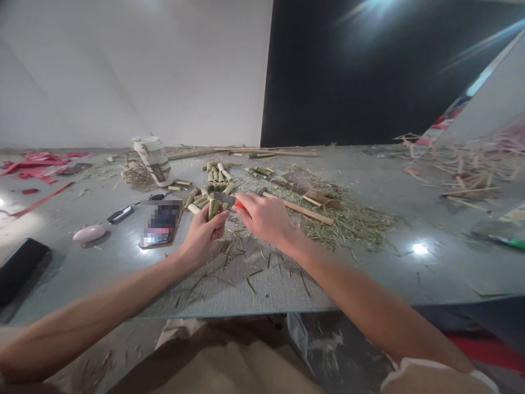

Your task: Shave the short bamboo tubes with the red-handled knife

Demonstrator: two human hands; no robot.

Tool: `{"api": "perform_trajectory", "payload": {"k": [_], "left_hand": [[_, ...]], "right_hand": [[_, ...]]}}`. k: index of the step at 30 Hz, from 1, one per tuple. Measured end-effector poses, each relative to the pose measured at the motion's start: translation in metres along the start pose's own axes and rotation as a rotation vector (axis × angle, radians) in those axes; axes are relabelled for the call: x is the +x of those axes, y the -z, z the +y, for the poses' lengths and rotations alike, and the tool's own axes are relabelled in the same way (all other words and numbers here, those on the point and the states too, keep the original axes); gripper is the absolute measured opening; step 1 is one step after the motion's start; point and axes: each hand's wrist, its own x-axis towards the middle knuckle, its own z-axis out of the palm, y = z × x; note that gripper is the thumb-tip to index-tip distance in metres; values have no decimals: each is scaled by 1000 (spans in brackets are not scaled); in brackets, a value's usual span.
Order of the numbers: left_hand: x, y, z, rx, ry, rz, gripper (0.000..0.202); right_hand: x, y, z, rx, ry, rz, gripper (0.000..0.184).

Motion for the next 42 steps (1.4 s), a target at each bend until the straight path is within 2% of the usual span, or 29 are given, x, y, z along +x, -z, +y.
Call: {"api": "perform_trajectory", "payload": {"k": [3,7,13,21,25,29,31,36,42], "left_hand": [[0,-1,1,-49,-1,0,32],[1,-2,0,-82,-2,-26,31],[3,1,-6,-17,-28,-27,33],[4,6,4,100,-81,-66,35],[2,5,4,125,-92,-29,39],[0,3,0,141,-48,41,51],[-2,3,-1,117,-34,38,53],[-2,1,-1,-18,-38,-20,41],[0,-2,-2,-70,9,-31,36]], "right_hand": [[0,0,2,17,20,-27,37],[1,1,2,53,117,-115,36],[2,1,4,79,174,-183,34],[1,4,1,40,156,-142,37],[-1,3,-7,11,122,-92,39],[-2,4,-17,-10,50,-25,41],[-2,5,-18,-7,30,-10,39],[0,3,-1,26,39,-21,37],[1,0,15,107,173,-135,32]]}}
